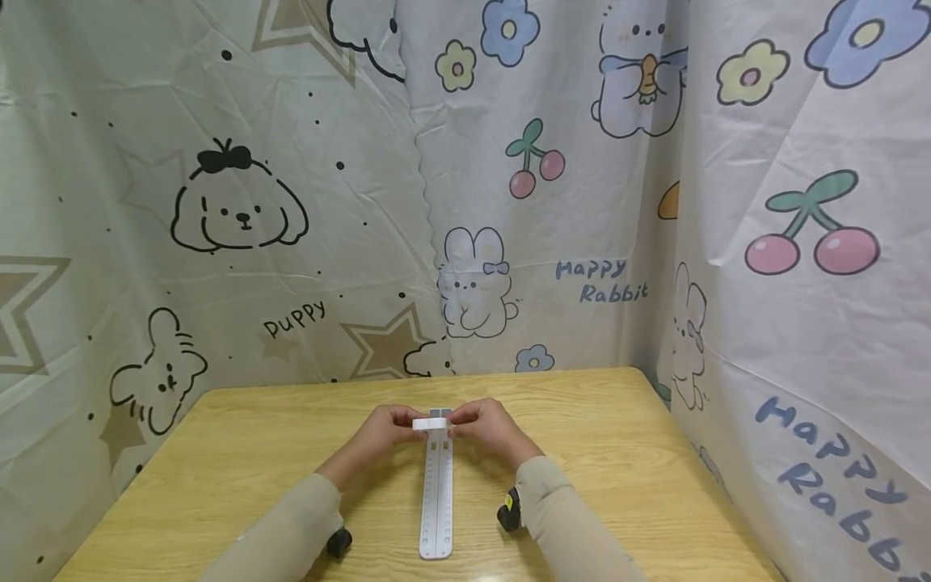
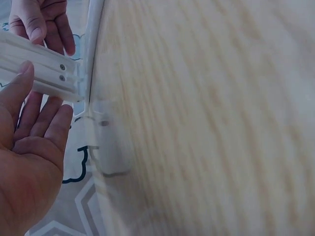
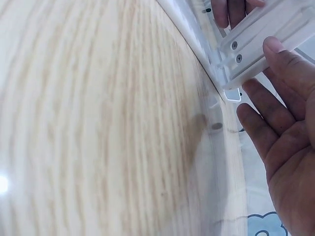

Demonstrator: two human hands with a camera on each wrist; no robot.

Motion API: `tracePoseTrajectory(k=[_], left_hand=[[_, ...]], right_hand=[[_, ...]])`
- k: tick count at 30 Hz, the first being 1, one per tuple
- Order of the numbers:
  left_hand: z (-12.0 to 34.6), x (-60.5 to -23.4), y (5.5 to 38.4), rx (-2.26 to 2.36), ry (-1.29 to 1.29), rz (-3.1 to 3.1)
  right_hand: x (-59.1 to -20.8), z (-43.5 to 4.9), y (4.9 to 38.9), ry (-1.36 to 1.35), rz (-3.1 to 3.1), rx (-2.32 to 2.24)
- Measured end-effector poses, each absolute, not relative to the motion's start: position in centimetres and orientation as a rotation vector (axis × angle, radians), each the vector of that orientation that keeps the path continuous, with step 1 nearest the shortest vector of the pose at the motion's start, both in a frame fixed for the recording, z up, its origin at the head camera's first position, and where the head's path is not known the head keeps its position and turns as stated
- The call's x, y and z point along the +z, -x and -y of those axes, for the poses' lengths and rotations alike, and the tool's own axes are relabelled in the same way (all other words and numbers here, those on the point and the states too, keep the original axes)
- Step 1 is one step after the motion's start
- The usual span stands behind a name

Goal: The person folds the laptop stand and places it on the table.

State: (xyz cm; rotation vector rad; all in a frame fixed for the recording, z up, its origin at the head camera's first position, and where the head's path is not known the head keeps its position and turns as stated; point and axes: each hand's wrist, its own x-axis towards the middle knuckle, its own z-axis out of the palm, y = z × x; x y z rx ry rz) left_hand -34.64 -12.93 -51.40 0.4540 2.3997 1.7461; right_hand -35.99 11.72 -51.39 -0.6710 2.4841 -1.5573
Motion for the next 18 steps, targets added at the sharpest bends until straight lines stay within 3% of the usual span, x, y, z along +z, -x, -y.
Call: tracePoseTrajectory(k=[18], left_hand=[[13.4,-51.1,34.2,1.553,-0.49,-2.411]], right_hand=[[-52.1,-12.0,34.9,0.616,-2.429,-1.563]])
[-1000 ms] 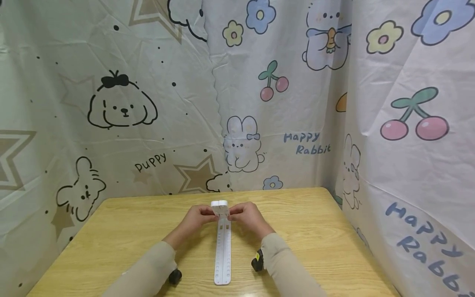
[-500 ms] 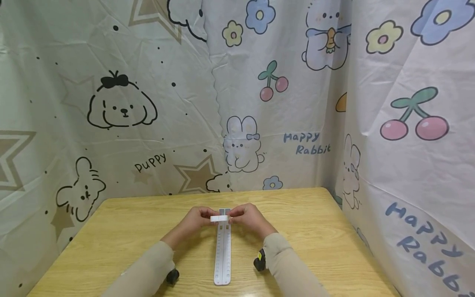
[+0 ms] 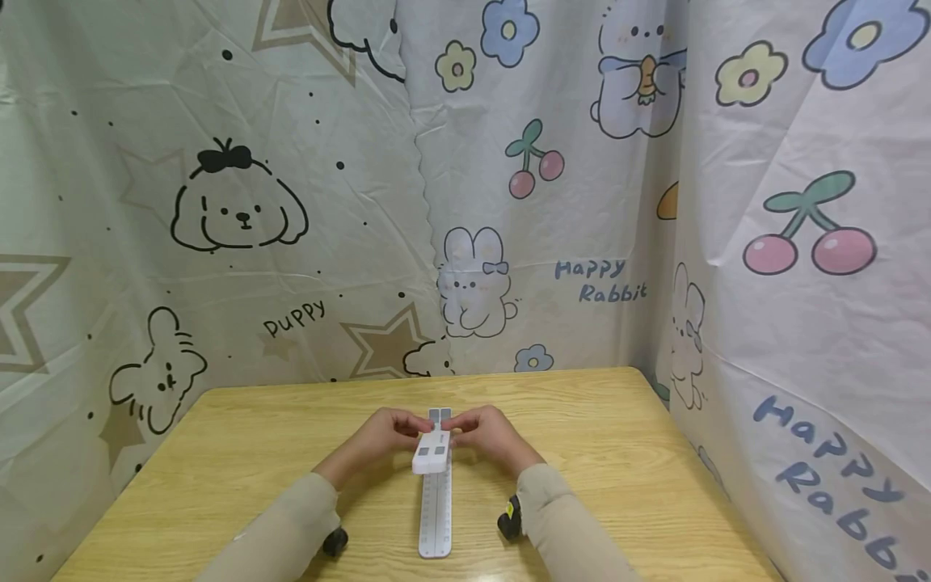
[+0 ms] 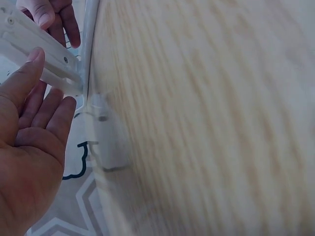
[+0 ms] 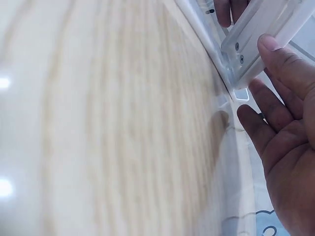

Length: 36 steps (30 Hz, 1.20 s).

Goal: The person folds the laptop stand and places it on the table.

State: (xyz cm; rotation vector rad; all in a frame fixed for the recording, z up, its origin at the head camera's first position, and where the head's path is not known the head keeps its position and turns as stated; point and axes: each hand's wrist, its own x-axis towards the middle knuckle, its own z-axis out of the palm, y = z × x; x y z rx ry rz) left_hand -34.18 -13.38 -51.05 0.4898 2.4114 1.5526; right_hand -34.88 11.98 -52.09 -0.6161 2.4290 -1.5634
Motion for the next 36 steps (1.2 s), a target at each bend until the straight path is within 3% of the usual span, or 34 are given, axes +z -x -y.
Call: tracePoseTrajectory(k=[26,36], left_hand=[[12.7,-50.7,33.7,1.344,-0.678,-2.594],[12.5,-50.6,33.9,1.047,-0.829,-2.746]], right_hand=[[-53.5,-11.8,34.6,0.79,-2.484,-1.552],[-53.5,-11.7,34.5,0.924,-2.634,-1.374]])
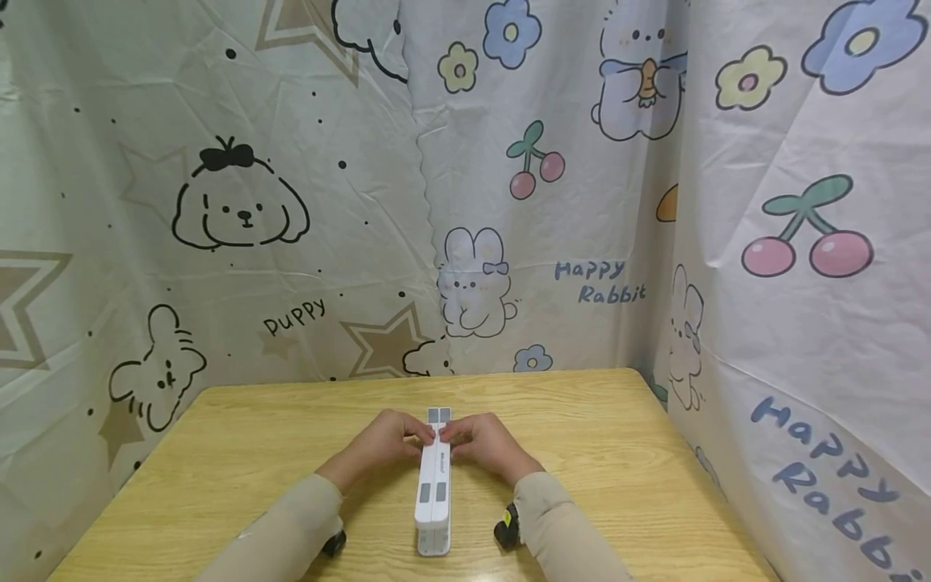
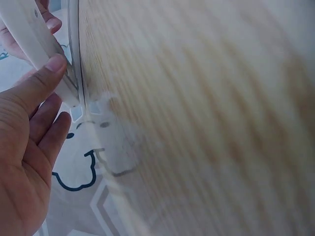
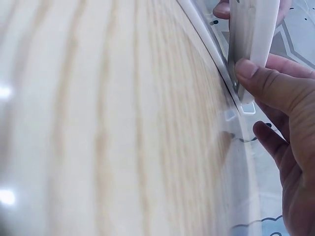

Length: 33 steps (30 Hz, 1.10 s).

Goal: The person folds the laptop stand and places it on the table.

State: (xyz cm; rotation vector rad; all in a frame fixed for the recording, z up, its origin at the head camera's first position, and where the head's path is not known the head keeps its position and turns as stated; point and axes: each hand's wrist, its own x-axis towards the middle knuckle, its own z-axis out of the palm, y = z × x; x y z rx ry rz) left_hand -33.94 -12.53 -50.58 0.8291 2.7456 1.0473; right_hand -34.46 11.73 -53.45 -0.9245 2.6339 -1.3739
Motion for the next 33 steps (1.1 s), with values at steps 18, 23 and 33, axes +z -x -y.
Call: tracePoseTrajectory(k=[18,23,33], left_hand=[[11.99,-50.51,33.39,0.723,-1.129,-2.904],[11.94,-50.34,33.12,0.675,-1.155,-2.92],[12.53,-51.22,34.02,0.771,-1.169,-2.887]], right_hand=[[-53.64,-11.56,34.31,1.008,-2.712,-1.23],[-53.66,-11.56,34.19,1.019,-2.73,-1.196],[-53.77,-11.57,34.38,1.034,-2.731,-1.189]])
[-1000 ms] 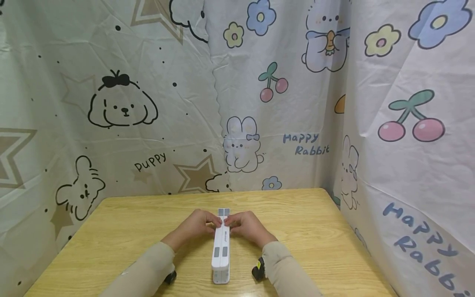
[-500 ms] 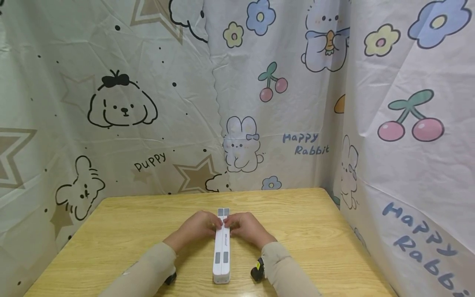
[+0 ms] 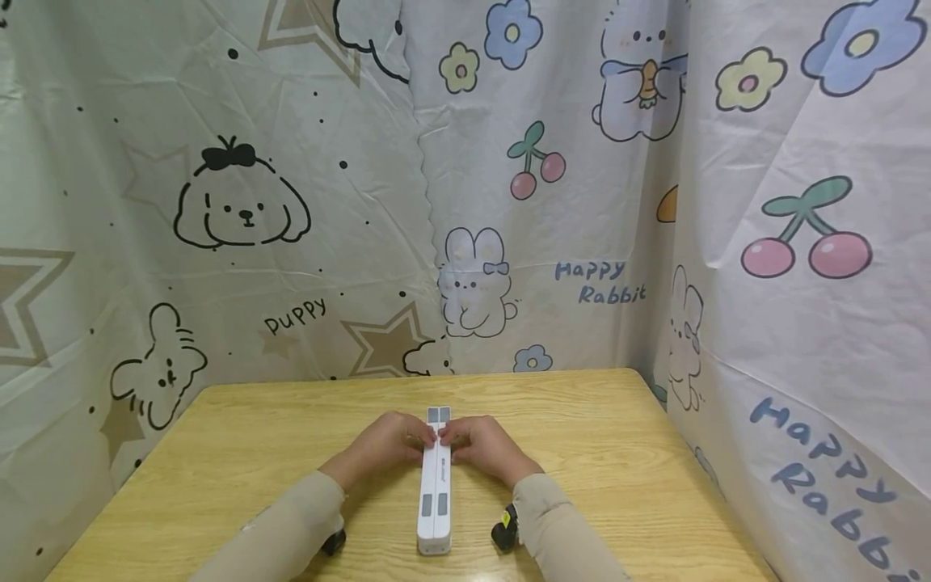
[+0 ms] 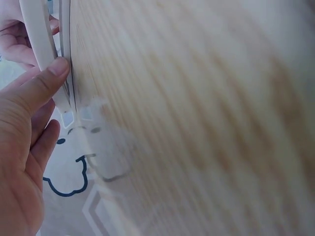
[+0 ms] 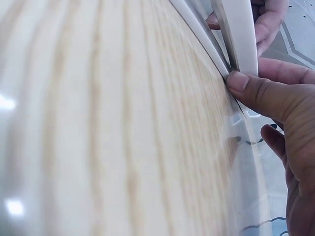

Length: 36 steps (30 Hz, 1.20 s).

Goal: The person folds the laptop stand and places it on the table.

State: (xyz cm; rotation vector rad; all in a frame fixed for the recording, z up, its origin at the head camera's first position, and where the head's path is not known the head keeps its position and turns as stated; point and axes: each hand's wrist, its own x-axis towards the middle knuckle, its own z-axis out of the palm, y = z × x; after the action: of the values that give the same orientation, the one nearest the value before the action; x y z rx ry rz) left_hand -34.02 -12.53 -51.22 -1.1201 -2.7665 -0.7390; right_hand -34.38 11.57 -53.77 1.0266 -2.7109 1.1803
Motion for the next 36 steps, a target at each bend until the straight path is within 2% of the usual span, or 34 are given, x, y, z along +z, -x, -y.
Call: tracePoseTrajectory(k=[27,36], left_hand=[[12.6,-51.0,34.6,-0.706,1.202,2.763],[13.1,-51.1,34.4,-0.997,1.087,2.847]], right_hand=[[-53.1,-11.8,34.8,-1.076,2.723,1.148],[-52.7,-12.0,34.6,-1.14,2.734,1.127]])
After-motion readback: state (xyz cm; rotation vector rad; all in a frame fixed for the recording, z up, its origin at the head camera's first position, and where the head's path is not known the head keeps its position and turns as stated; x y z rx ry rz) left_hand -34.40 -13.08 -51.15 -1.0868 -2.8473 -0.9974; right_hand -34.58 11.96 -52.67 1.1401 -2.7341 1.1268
